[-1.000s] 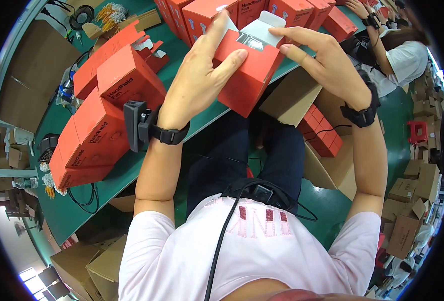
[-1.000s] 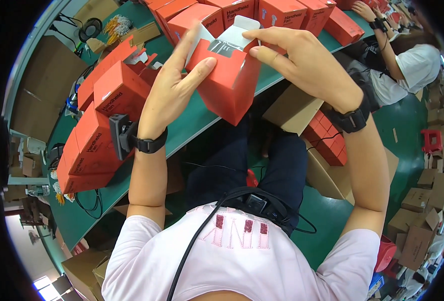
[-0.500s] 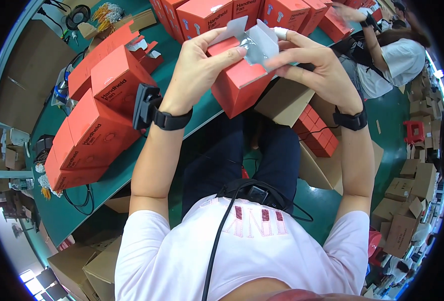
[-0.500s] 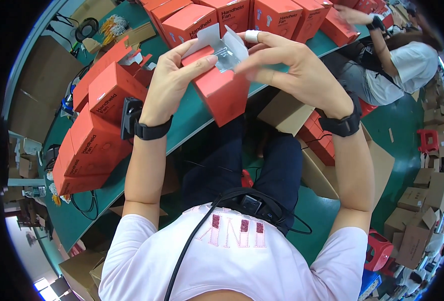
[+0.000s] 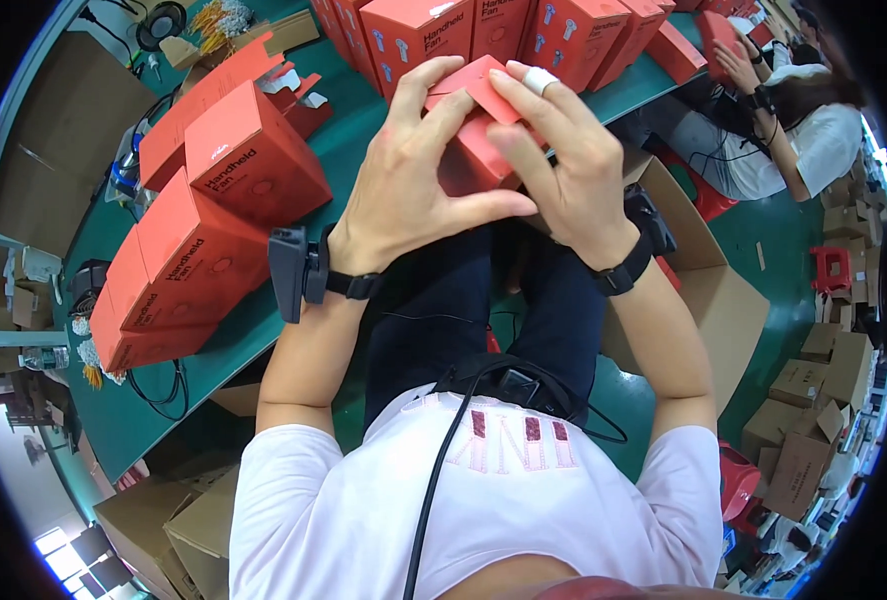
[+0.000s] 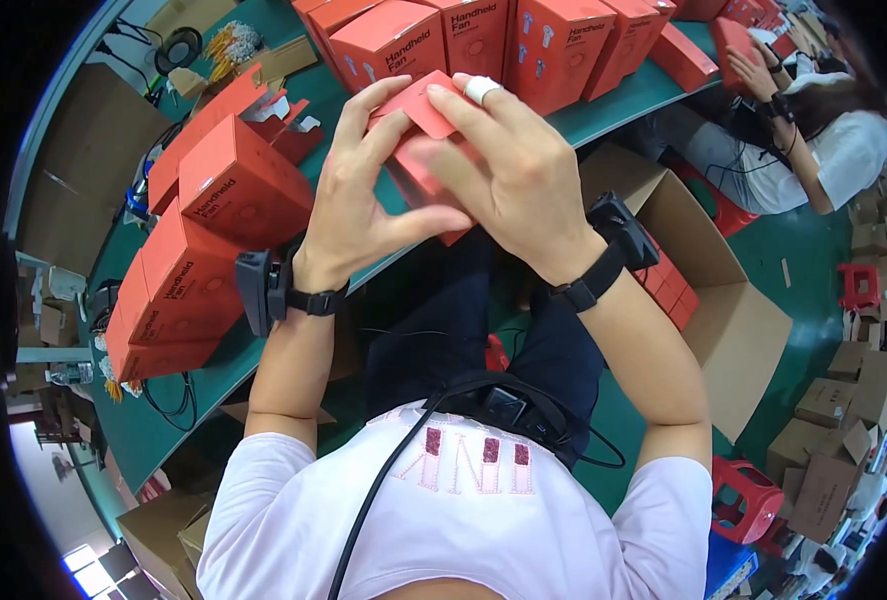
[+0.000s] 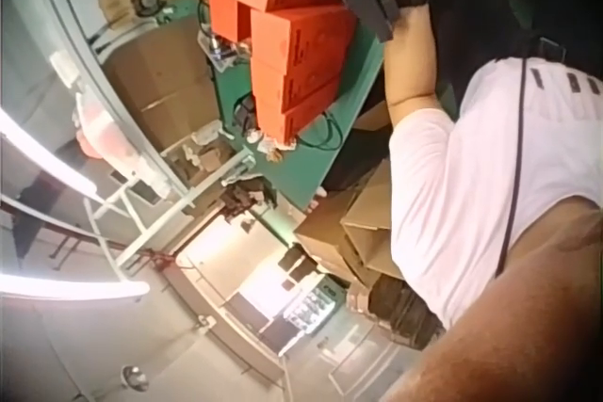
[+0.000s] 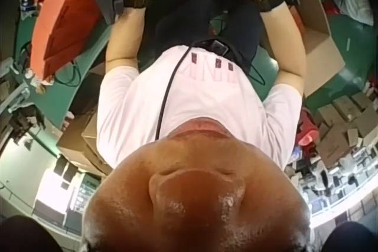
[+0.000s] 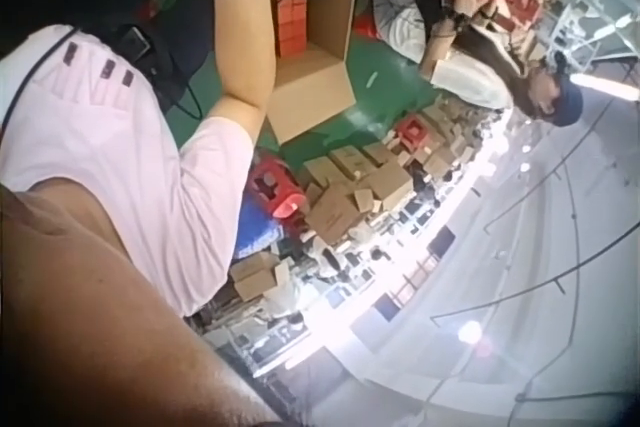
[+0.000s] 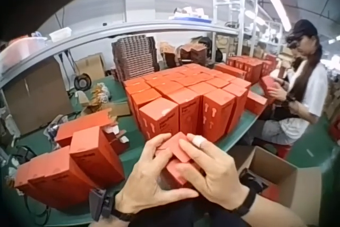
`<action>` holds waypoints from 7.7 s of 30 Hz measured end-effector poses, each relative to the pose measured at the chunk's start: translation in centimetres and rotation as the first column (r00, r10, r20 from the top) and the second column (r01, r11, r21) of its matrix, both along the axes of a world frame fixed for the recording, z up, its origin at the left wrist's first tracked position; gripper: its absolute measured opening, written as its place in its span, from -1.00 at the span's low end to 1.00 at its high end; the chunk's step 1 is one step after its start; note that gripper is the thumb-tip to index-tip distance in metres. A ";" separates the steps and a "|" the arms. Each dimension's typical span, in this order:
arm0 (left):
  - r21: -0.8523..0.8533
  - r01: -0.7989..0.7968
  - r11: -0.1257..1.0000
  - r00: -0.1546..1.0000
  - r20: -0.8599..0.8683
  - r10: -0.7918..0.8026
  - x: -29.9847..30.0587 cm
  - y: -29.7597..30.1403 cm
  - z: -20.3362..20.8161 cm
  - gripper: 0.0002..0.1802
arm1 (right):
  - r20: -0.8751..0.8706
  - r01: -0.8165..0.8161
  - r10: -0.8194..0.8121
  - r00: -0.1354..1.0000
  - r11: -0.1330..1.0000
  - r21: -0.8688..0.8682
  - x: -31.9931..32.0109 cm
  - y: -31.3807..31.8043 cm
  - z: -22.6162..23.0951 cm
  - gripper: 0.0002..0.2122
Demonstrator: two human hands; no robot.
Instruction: Packaging handheld electronic devices into red boxes and then into larger shipping cartons on an assembly line.
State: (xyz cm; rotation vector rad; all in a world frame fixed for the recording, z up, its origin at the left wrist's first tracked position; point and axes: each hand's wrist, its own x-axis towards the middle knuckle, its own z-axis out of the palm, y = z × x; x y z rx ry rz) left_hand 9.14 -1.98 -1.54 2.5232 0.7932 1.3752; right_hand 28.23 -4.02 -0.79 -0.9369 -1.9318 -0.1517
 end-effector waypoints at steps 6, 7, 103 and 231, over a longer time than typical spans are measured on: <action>-0.085 -0.203 0.975 0.975 0.076 0.209 1.2 -1.1 -0.9 0.11 | -0.422 -0.148 -0.052 0.905 0.892 -0.428 -0.8 0.8 1.5 -0.72; -0.086 -0.209 0.974 0.972 0.087 0.217 1.2 -1.1 -1.0 0.13 | -0.410 -0.155 -0.028 0.912 0.900 -0.407 -0.5 0.9 1.6 -0.73; -0.402 -0.262 0.877 0.754 0.481 0.446 -1.7 -5.5 -6.8 0.34 | 0.229 0.048 0.090 0.969 0.846 -0.532 -4.8 -3.0 8.9 -0.67; -0.157 -0.162 0.974 0.985 -0.082 0.150 -7.9 -1.3 3.9 -0.51 | 0.848 -0.424 0.105 0.520 0.893 0.150 -2.9 5.5 9.3 -0.73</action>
